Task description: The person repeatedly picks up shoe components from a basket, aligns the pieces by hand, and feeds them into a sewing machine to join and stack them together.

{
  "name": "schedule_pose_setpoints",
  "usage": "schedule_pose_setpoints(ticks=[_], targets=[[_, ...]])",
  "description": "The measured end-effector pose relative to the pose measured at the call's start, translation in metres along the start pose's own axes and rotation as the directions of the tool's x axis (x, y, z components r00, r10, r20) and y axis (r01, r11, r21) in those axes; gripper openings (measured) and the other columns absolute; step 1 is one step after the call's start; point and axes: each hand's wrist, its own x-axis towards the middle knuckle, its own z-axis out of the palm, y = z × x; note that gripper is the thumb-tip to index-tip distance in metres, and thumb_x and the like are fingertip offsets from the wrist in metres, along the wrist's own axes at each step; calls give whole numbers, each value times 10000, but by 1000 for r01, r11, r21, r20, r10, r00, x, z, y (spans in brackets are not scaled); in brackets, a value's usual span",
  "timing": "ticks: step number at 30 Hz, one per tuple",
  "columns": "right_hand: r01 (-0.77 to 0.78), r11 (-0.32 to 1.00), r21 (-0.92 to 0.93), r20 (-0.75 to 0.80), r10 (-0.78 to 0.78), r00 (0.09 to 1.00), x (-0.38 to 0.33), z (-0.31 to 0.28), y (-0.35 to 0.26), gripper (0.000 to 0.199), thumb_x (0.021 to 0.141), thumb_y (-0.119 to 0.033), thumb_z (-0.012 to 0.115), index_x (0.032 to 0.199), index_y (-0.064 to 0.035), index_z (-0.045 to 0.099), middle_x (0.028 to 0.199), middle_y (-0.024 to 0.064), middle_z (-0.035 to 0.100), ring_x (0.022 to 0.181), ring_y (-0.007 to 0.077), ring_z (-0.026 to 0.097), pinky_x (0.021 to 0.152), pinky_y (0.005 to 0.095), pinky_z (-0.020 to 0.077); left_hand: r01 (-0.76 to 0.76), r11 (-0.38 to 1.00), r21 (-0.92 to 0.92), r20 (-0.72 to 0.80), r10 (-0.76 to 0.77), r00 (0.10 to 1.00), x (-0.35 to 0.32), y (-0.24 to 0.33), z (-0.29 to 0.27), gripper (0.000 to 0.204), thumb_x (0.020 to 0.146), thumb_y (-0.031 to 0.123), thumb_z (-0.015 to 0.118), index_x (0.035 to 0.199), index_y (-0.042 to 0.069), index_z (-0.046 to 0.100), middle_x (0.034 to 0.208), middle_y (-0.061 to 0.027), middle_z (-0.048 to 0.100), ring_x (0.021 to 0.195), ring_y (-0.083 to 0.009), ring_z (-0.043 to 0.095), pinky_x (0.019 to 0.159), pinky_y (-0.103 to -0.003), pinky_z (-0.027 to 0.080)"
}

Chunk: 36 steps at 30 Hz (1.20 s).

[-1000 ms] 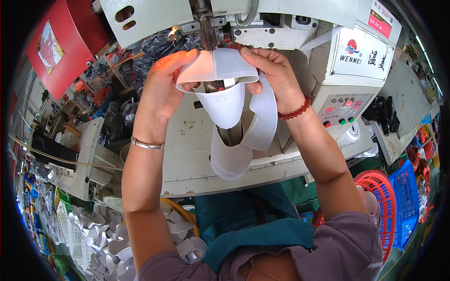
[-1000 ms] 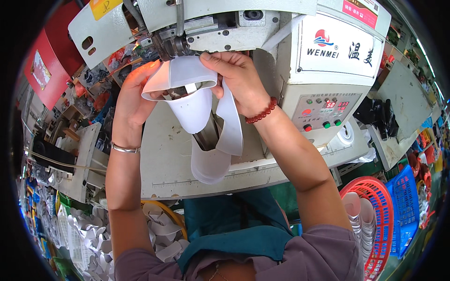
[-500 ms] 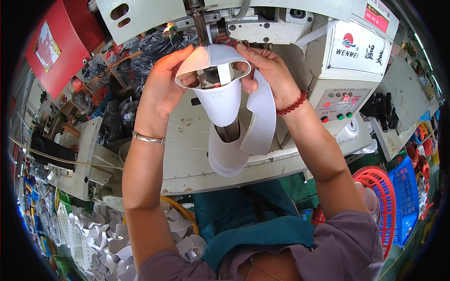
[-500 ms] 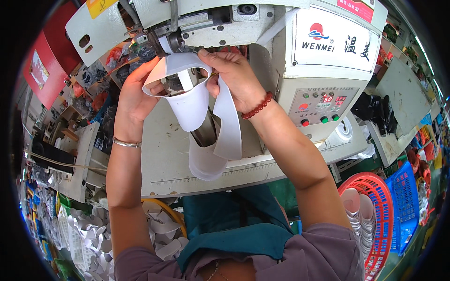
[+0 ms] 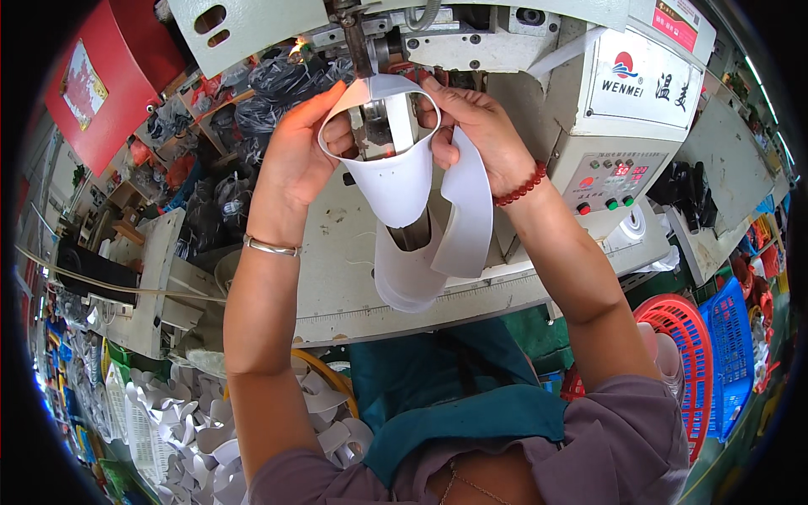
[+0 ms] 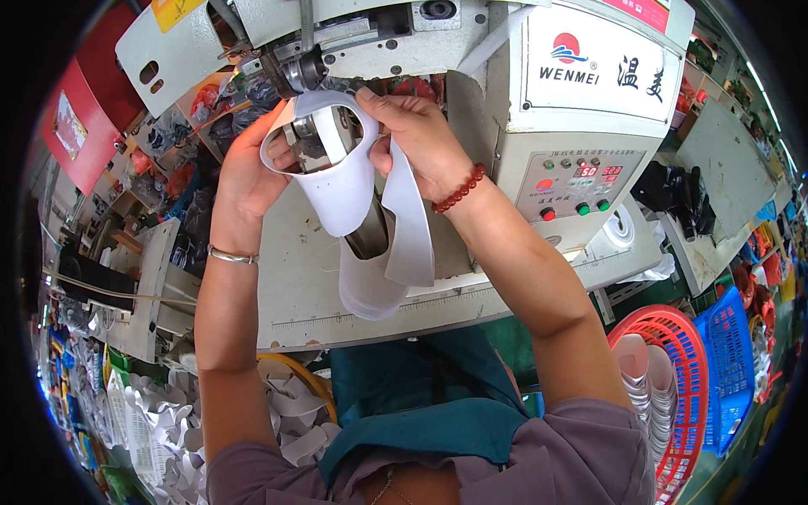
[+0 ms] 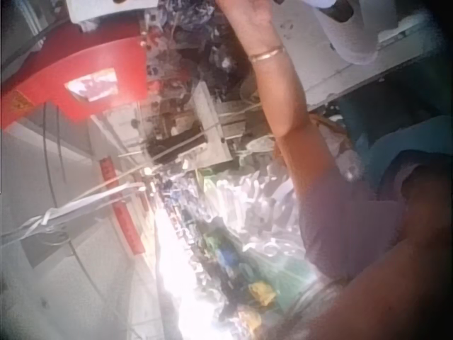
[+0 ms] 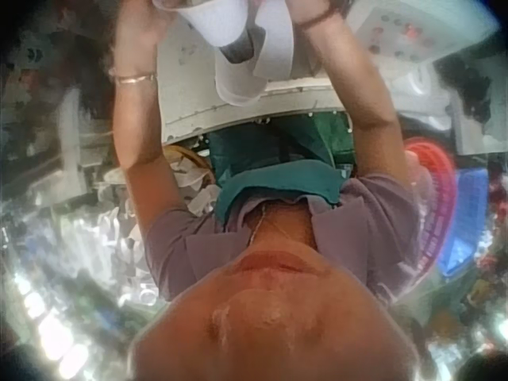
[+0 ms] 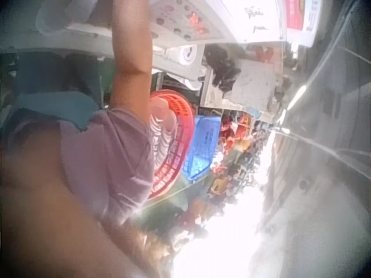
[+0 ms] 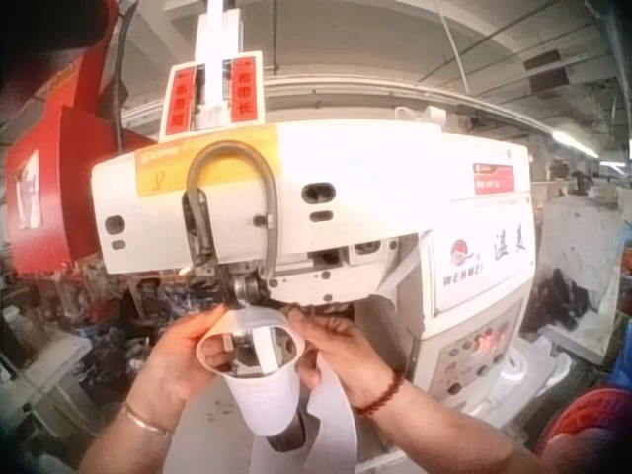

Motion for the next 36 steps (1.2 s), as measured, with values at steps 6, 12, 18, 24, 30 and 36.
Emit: schedule_pose_setpoints(ticks=[6, 12, 18, 24, 30, 36], targets=[[-62, 998, 20, -36, 62, 997, -6, -2, 5, 285, 883, -300, 584, 777, -36, 595, 600, 41, 568, 349, 94, 447, 332, 231, 330, -36, 999, -35, -311, 24, 950, -2, -13, 5, 206, 931, 213, 470, 940, 64, 613, 573, 78, 373, 491, -35, 299, 440, -192, 237], [-104, 994, -32, -84, 101, 991, -6, -7, 16, 295, 885, -302, 582, 789, -24, 596, 629, 44, 571, 369, 93, 440, 336, 237, 339, -4, 998, -61, -297, -14, 955, -11, -28, 1, 251, 931, 202, 453, 1072, 40, 583, 905, -37, 617, 796, -114, 576, 666, -244, 472], [-141, 973, -181, -121, 121, 985, -19, -20, 30, 304, 897, -300, 564, 846, -1, 589, 642, 42, 562, 394, 91, 437, 355, 227, 350, 60, 997, -53, -153, -68, 986, -41, -35, 0, 350, 870, 175, 537, 1182, 17, 532, 1031, -62, 629, 922, -144, 598, 840, -297, 474], [-227, 940, -253, -162, 190, 968, -36, -20, 60, 347, 924, -325, 506, 897, 14, 577, 571, 7, 501, 401, 88, 452, 345, 211, 362, 107, 992, 65, -146, -97, 984, -55, -60, -15, 472, 896, 187, 535, 1309, 20, 380, 1005, -68, 616, 896, -136, 610, 713, -278, 526], [-226, 962, -155, -198, 194, 961, -47, -20, 57, 391, 906, -374, 525, 731, -26, 562, 577, 21, 513, 405, 104, 456, 385, 238, 381, 49, 996, -77, -251, -67, 966, -65, -65, 0, 432, 890, 176, 537, 1276, 22, 416, 1021, -68, 613, 907, -135, 609, 747, -297, 527], [-108, 906, -410, -186, 32, 982, -46, -43, 90, 405, 895, -373, 549, 725, -5, 549, 592, 19, 514, 407, 74, 436, 371, 226, 357, 181, 941, 286, -168, -137, 976, -72, -83, -35, 392, 882, 194, 562, 1237, 61, 464, 910, -29, 617, 778, -86, 576, 704, -275, 489]])
